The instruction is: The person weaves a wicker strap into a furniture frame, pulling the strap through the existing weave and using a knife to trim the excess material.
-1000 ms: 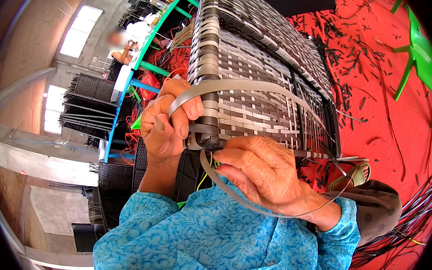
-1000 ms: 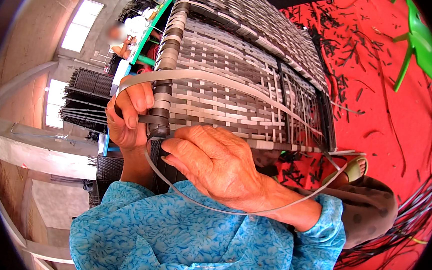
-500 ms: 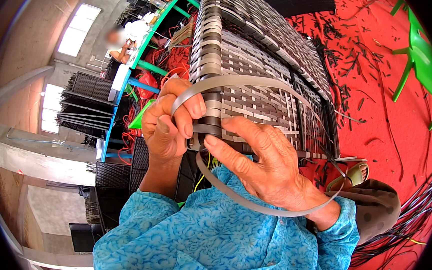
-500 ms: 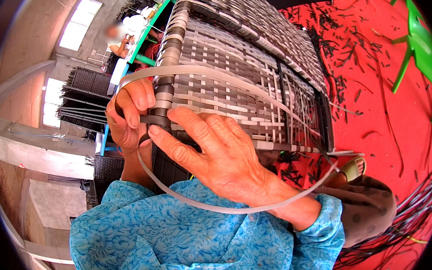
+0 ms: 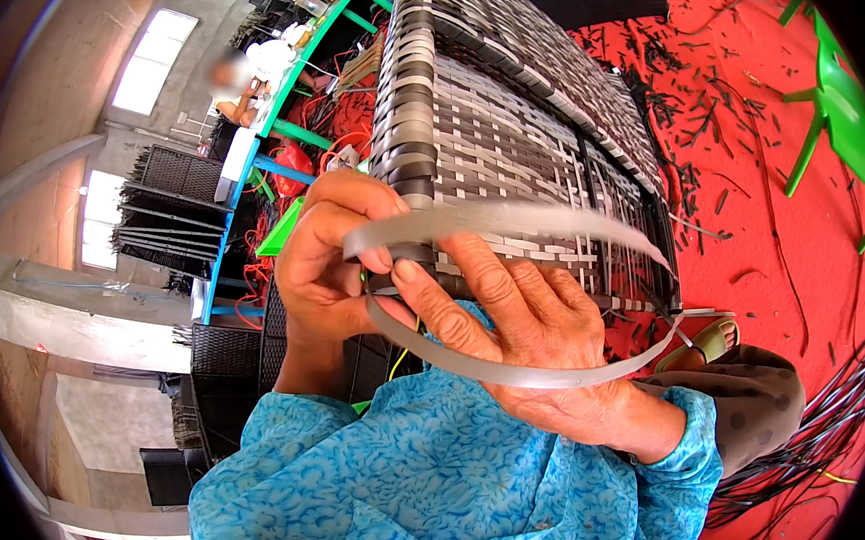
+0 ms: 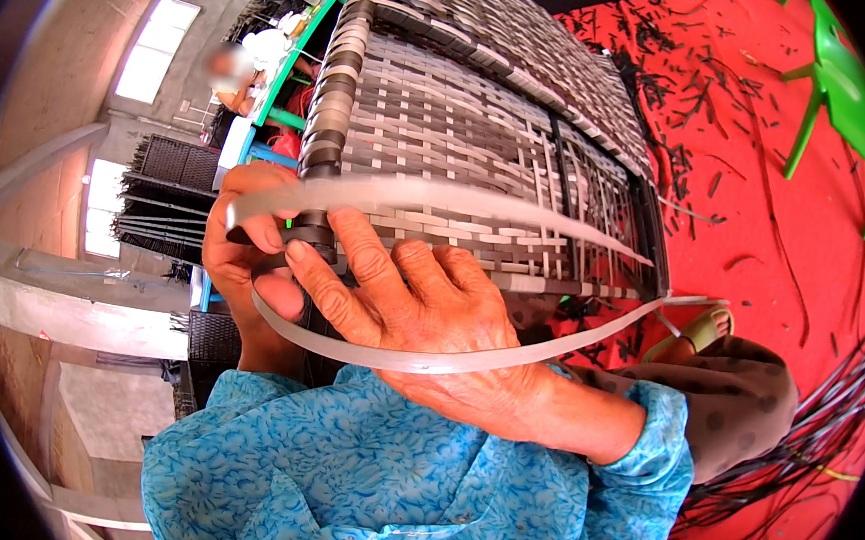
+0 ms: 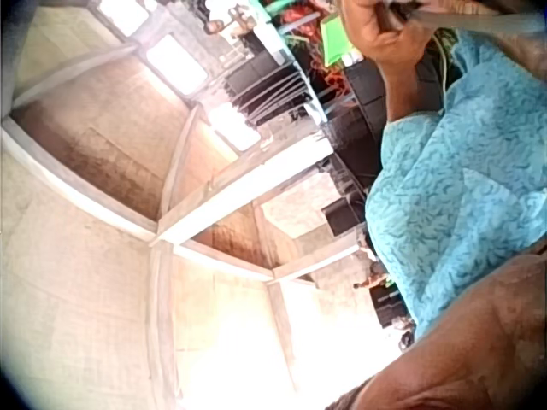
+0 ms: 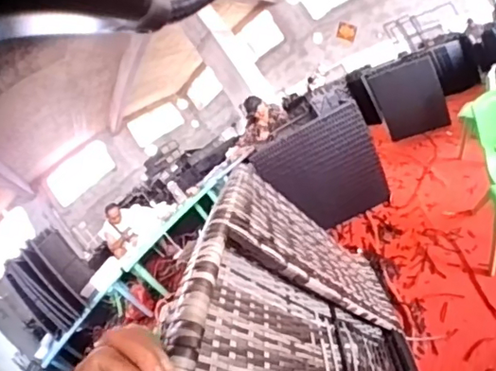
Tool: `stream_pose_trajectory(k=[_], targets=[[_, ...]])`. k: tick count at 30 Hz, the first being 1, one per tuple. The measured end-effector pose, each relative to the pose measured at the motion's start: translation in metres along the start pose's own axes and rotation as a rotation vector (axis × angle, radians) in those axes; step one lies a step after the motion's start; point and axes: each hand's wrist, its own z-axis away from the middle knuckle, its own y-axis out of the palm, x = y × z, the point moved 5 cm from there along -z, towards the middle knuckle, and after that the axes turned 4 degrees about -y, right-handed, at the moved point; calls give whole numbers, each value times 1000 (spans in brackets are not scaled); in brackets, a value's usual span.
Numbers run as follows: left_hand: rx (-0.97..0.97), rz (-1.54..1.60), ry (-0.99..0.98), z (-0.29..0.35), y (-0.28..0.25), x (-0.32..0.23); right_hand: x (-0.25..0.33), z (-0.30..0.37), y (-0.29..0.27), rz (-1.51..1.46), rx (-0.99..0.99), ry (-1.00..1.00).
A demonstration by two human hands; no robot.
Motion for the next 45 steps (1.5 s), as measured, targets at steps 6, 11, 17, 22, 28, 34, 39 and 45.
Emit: stream_pose_trajectory(k=[6,11,17,22,28,34,39,45], targets=[[-104,-132,106,2,0,-2,-17,5,7,-838,-183,193],[-175,-142,87,4,0,1,-29,7,16,-898,-281,247],[-142,-85,32,7,-2,5,-25,9,19,-843,-266,247],[-125,-33,5,8,-4,7,-24,10,23,-928,-277,271],[-97,-50,20,4,-3,7,-29,11,27,-991,-300,253],[-142,0,59,3,-4,9,-31,9,27,-1016,-332,248],[-53,-48,31,3,-3,9,-32,8,26,-969,-322,238],[-44,-15,87,3,-10,14,-33,8,22,-936,-293,228]])
